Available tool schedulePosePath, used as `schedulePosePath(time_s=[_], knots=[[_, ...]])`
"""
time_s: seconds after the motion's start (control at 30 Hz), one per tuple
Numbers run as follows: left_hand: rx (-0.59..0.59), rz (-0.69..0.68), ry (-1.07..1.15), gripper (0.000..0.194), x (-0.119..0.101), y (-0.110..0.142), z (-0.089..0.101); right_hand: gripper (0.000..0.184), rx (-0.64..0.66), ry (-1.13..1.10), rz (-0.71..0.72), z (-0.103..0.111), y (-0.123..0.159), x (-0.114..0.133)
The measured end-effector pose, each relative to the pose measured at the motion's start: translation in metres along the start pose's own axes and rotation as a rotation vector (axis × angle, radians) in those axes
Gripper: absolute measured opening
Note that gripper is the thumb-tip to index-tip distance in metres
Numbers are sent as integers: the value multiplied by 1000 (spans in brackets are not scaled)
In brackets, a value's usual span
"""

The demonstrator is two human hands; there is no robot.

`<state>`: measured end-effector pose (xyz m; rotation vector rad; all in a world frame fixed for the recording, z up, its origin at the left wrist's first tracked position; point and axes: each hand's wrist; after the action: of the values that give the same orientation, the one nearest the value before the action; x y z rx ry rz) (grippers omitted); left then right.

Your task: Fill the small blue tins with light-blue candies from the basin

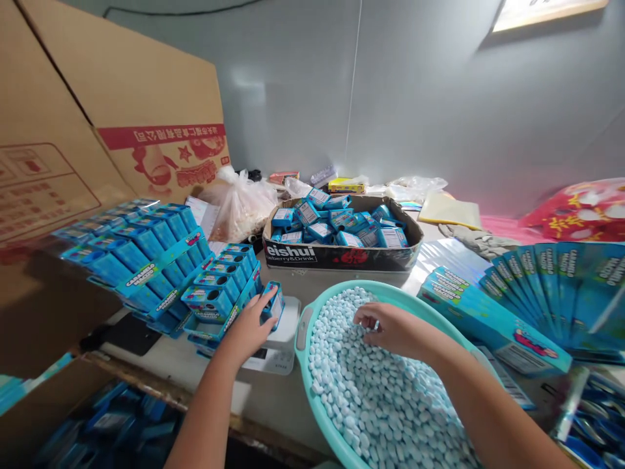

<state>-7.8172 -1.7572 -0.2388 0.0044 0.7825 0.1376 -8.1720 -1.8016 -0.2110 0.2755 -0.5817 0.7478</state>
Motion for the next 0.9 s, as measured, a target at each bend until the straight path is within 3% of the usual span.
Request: schedulePosePath(time_s=[0.13, 0.23, 0.37, 0.5, 0.6, 0.7, 0.8, 0.9], knots=[[-29, -21, -44, 87, -4, -6, 0, 30, -1, -3, 9, 0, 1, 0], [23, -90, -39, 103, -9, -18, -4, 31, 0, -10, -12, 1, 1, 2], [54, -144, -51, 101, -25, -10, -3, 28, 7, -21, -51, 3, 1, 6], [-226, -163, -183, 96, -45, 36, 29, 26, 4, -22, -28, 2, 2, 6], [-608, -220, -214, 96, -52, 71, 64, 27, 8, -12, -21, 2, 3, 8], [-953, -153, -230, 81, -45, 80, 85, 28, 19, -8, -37, 3, 3, 10], [-1029, -17, -194, 66, -24, 66, 84, 30, 17, -43, -30, 3, 4, 11], [-1110, 44, -65, 67, 1, 47, 70, 28, 5, -79, -27, 4, 3, 10]])
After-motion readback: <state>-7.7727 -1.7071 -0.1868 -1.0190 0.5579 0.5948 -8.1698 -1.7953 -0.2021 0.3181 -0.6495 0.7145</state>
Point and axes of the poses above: each hand's wrist, its own y-axis away from the middle knuckle, its own z-axis out of the back of the hand, x = y × z, and after that the axes turned 12 degrees about z, right-handed
